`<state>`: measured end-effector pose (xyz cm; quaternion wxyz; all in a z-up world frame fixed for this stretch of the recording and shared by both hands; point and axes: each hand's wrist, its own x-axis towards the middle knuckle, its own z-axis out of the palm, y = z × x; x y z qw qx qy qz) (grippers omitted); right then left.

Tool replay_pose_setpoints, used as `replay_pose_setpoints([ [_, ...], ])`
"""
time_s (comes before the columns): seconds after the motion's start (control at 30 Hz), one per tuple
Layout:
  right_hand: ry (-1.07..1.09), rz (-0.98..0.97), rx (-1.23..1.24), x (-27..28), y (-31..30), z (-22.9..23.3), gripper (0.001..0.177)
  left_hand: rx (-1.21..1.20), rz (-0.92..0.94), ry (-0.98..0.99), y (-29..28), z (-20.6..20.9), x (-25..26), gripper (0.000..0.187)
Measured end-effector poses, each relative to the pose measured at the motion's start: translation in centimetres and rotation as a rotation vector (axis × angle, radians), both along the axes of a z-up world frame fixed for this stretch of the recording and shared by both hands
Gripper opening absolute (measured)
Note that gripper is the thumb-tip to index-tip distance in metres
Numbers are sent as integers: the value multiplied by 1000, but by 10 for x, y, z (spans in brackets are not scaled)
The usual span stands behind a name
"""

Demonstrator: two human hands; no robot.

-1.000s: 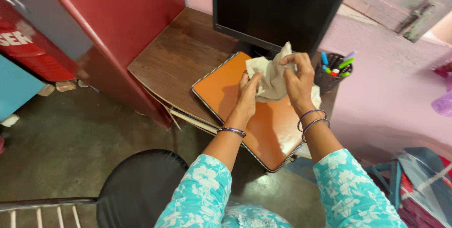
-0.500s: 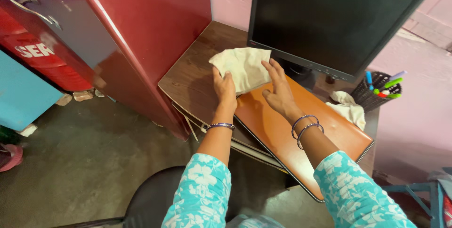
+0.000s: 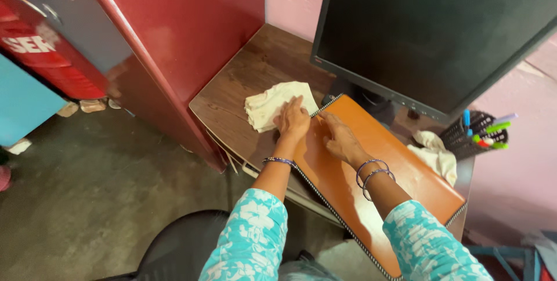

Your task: The person wipes a desk surface and a brown folder with a white cloth. They move a pen holder and a small box to access the desk, then wipe the folder on both sides.

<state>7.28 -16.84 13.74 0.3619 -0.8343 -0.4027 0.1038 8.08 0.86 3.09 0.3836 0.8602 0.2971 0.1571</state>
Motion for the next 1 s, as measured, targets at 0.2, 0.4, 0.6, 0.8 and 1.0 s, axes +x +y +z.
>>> replay_pose_setpoints([
  [0.2,-34,20,-33,21,8,7,70,15,-97,-28,12,3,16,47],
  [0.4,13,39,-36,31,15,4,69,48,-177,94,18,26,18,45],
  [0.6,2,40,-68,54,22,10,63,77,-170,390,27,29,47,54],
  [0.8,16,5,-113,82,42,16,58,195,-383,395,41,36,75,63],
  [1.0,94,-143,-94,113,85,13,55,553,-565,198,74,20,113,46],
])
